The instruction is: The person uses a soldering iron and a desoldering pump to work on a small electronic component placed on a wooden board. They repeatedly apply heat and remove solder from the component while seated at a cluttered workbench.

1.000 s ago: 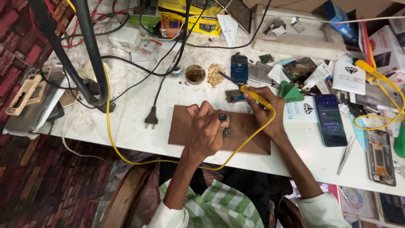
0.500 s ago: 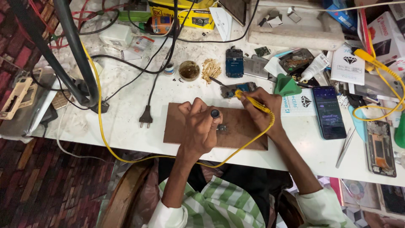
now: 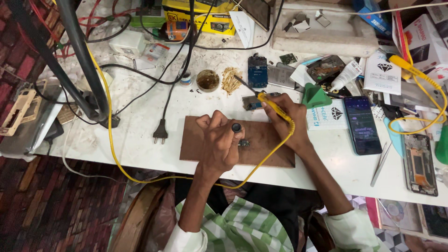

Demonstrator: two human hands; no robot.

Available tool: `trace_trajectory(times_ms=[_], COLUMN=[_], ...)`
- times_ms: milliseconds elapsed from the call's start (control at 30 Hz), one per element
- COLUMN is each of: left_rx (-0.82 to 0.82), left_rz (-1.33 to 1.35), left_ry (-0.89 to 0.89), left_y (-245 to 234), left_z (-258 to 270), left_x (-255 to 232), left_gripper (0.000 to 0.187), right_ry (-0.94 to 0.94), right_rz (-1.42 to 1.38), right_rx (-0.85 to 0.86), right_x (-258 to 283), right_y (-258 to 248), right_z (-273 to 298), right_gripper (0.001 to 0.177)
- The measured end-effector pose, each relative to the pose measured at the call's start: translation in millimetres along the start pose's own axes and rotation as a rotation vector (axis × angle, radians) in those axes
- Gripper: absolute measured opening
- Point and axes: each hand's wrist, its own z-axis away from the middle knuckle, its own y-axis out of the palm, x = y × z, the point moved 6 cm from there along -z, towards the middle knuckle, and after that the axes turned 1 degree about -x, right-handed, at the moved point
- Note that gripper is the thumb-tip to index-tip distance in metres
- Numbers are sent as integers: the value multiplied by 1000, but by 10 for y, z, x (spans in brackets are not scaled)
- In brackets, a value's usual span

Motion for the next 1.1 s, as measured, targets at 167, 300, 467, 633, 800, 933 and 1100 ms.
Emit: trace_trajectory(times_ms=[167,300,467,633,800,933,1100], left_rx=[3,-27,-25,-22,-5,-15,-12], left_rz=[-20,-19,-24,-10,2,-19,-25], left_ry=[6,15,20,30,0,13,14], left_y=[1,7,-5,-16,-19,-3,14], left_z=[5,-12,-15,-32,-20,-1,0], left_x=[-2,0,-7,-21,-17,-14,6], left_gripper=[27,29,31,29,28,28,27], right_ry=[-34,126,-25,-10,76,35,38], right_rz=[-48,-4,-121,-39,-37,-55,-100], right_rx=[-5,22,-40,11,25,-24,-40], right_x=[12,-85,6,-35,-76,-46,-78], right_y=[-17,-40,-96,-66,-20,-37,-42], right_z=[0,69,125,113,61,39,15], right_gripper=[17,21,17,18,20,21,18])
